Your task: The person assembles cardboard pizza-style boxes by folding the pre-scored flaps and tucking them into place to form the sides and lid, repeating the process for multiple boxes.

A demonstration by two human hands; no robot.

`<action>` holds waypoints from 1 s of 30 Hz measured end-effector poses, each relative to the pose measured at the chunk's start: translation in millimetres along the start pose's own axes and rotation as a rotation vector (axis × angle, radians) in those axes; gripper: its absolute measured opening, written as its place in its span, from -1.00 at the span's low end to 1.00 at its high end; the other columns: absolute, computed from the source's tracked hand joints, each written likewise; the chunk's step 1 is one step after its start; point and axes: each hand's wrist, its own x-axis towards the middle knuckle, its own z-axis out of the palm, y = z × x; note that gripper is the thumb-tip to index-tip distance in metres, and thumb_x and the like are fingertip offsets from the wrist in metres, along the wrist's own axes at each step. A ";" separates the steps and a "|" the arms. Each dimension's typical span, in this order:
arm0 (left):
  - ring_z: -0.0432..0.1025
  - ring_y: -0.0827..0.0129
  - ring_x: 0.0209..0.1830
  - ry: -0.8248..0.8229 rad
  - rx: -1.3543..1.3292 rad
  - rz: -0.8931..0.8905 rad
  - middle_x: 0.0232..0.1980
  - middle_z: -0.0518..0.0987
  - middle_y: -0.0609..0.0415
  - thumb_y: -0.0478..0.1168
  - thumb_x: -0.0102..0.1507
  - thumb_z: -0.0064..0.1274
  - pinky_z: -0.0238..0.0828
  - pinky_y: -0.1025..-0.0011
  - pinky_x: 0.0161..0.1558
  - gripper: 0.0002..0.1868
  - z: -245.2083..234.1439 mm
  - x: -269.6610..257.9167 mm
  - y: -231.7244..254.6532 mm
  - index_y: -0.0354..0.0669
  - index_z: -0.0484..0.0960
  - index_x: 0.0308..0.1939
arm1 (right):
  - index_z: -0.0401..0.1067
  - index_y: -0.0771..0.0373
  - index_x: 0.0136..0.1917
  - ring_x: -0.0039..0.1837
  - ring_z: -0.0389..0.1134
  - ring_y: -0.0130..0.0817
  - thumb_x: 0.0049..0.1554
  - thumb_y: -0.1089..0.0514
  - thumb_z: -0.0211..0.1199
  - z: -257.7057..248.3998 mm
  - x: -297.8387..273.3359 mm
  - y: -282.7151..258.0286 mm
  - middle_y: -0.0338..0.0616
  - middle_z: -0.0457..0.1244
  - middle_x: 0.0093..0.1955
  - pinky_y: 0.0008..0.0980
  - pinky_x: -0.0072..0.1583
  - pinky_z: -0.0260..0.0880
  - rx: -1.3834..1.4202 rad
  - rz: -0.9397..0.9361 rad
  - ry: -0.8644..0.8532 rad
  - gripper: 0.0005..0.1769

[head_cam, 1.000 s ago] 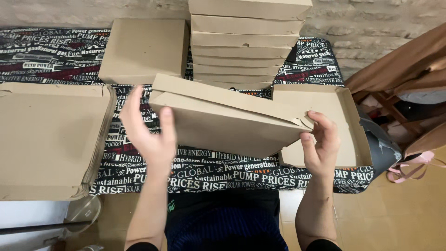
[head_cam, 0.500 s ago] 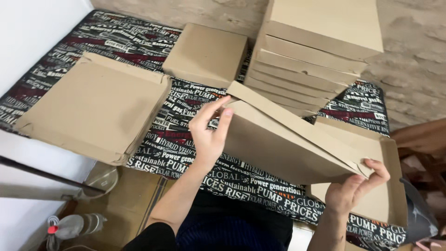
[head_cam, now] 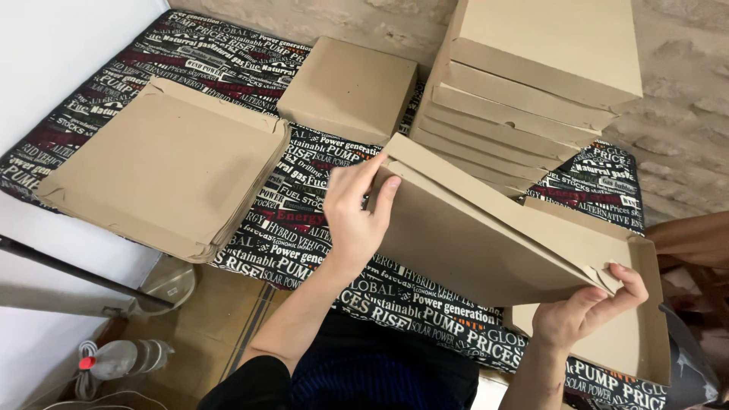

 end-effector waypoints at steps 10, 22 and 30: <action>0.71 0.20 0.41 -0.589 -0.557 -0.169 0.41 0.80 0.08 0.60 0.46 0.23 0.71 0.18 0.36 -0.07 4.3 7.3 -79.1 -0.05 0.62 0.56 | 0.17 0.38 0.50 0.47 0.11 0.01 0.81 -0.50 -0.24 -1.1 5.4 13.5 0.06 0.05 0.42 0.03 0.61 0.12 -0.054 -0.011 0.070 -0.19; 0.58 -0.11 0.83 -0.690 -0.307 0.250 0.79 0.63 -0.08 -0.93 0.14 -0.11 0.70 0.08 0.86 0.09 -71.9 -43.2 -120.7 -0.07 0.57 0.68 | 0.38 0.26 0.58 0.82 0.42 0.22 0.30 0.07 0.60 -52.0 -50.2 84.4 0.18 0.41 0.65 0.32 0.97 0.40 0.395 -0.007 -0.550 -0.30; 0.24 -0.19 1.01 -0.590 -0.194 -0.179 0.90 0.41 -0.50 -0.32 0.55 0.34 0.66 0.04 0.67 -0.39 -104.0 -102.0 -128.5 0.03 0.52 0.66 | 0.42 0.16 0.64 0.92 0.33 0.12 0.16 0.57 0.44 -22.3 -130.6 52.5 -0.04 0.39 0.76 0.10 0.95 0.37 0.259 0.058 -0.661 -0.16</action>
